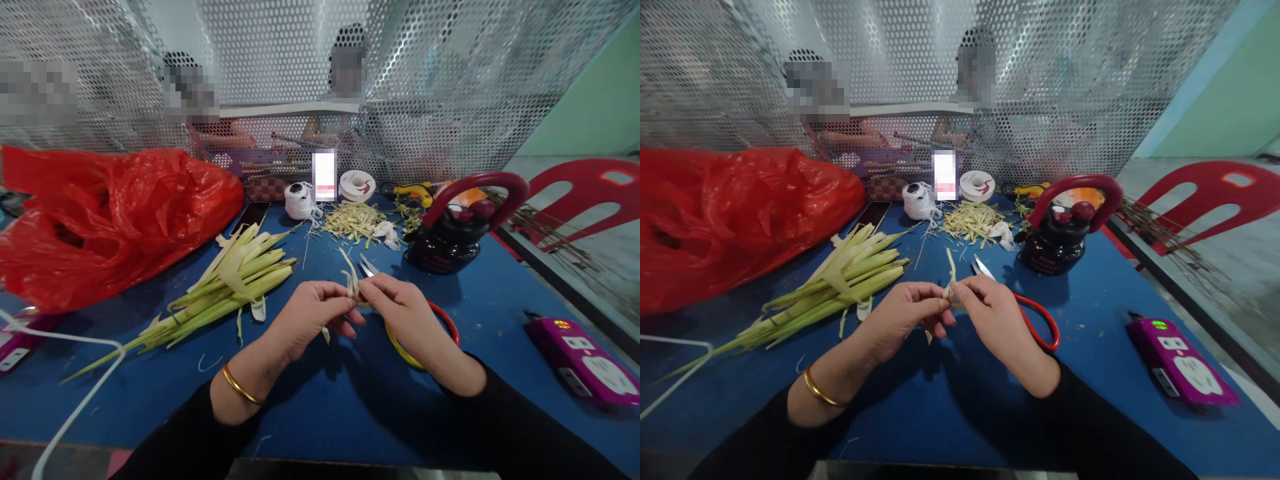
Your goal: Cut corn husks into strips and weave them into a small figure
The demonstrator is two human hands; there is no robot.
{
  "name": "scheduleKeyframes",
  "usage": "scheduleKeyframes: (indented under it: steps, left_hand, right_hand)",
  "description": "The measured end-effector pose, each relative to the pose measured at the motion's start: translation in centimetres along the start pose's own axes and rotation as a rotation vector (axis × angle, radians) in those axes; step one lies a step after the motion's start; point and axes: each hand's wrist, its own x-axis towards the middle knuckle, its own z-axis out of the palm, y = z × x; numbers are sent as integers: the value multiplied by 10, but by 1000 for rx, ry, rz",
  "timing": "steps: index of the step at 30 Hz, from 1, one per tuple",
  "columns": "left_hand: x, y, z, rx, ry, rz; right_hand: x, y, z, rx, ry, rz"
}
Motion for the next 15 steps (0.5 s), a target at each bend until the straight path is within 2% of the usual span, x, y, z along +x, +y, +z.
scheduleKeyframes:
  steps: [4, 9, 15]
  left_hand:
    - [0, -2, 1, -10, -47, -6]
    - [-1, -4, 4, -11, 17, -1]
    - [0, -4, 6, 26, 31, 5]
  right_hand:
    - [3, 1, 1, 180, 24, 70]
    - [-1, 2, 7, 379, 35, 134]
    - [-4, 5, 13, 312, 150, 114]
